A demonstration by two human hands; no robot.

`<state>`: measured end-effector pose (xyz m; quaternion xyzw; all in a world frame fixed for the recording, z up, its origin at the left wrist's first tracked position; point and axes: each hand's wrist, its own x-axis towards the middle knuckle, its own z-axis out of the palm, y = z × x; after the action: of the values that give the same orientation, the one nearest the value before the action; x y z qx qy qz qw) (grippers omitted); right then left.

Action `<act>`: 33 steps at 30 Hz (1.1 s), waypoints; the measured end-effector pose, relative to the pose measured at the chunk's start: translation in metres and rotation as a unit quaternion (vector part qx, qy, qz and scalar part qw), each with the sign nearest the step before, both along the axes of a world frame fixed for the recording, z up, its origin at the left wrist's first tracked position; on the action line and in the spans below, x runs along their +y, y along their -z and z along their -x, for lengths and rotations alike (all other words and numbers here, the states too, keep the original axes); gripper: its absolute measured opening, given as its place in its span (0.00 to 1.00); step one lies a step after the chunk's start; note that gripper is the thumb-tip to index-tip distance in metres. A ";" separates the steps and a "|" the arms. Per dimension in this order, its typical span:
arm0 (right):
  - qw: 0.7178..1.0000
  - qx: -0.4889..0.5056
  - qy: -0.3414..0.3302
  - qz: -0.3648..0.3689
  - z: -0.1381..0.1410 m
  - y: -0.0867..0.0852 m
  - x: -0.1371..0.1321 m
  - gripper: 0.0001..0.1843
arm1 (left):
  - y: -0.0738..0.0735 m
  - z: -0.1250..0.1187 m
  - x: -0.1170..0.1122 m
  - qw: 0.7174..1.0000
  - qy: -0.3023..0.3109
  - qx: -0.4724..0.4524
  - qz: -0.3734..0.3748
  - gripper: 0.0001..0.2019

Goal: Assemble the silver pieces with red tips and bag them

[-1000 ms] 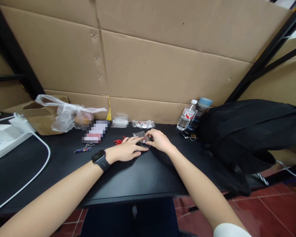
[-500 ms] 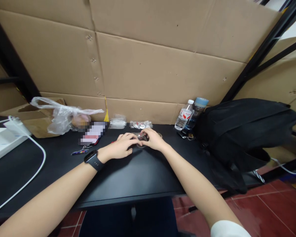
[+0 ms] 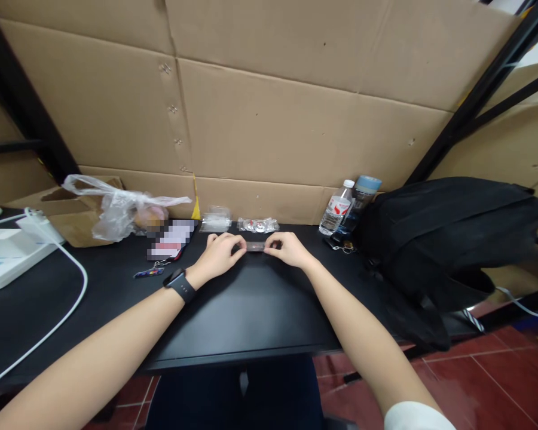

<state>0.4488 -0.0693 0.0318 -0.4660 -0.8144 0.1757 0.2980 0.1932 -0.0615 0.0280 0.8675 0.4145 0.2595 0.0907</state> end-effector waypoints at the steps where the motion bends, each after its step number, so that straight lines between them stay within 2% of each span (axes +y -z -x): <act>1: 1.000 0.019 0.007 0.021 0.000 0.000 0.000 0.06 | -0.002 0.000 0.000 1.000 -0.010 -0.011 0.022 0.07; 4: 0.992 0.083 0.031 0.087 0.001 0.002 0.000 0.07 | -0.005 -0.001 -0.002 0.994 -0.041 -0.050 0.089 0.07; 7: 0.989 0.081 0.072 0.104 0.006 0.005 -0.002 0.18 | -0.002 -0.006 -0.005 0.989 -0.075 -0.069 0.105 0.16; 9: 0.992 0.034 0.079 0.087 0.011 0.006 -0.005 0.22 | 0.002 -0.008 -0.005 0.992 -0.079 -0.056 0.085 0.17; 14: 0.991 -0.109 0.072 0.007 0.016 0.008 -0.007 0.14 | 0.012 -0.009 -0.006 0.998 -0.047 0.019 0.022 0.10; 19: 0.989 -0.141 0.007 -0.042 0.011 0.014 -0.002 0.20 | 0.015 -0.009 -0.007 0.997 -0.021 0.066 -0.029 0.12; 21: 0.989 -0.139 -0.006 -0.043 0.010 0.015 -0.002 0.19 | 0.014 -0.009 -0.008 0.996 -0.004 0.077 -0.045 0.11; 26: 0.993 -0.118 0.027 -0.013 0.012 0.008 -0.004 0.11 | 0.012 -0.011 -0.008 0.996 -0.004 0.071 -0.056 0.10; 30: 0.996 -0.046 0.064 0.052 0.009 0.005 -0.002 0.13 | 0.009 -0.012 -0.006 0.999 -0.034 0.022 -0.004 0.11; 33: 0.992 0.037 0.062 0.105 0.007 0.008 0.001 0.13 | 0.007 -0.013 -0.004 0.997 -0.065 -0.018 0.045 0.10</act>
<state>0.4414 -0.0688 0.0236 -0.5376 -0.7493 0.2588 0.2874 0.2062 -0.0655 0.0210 0.8292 0.4794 0.2614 0.1199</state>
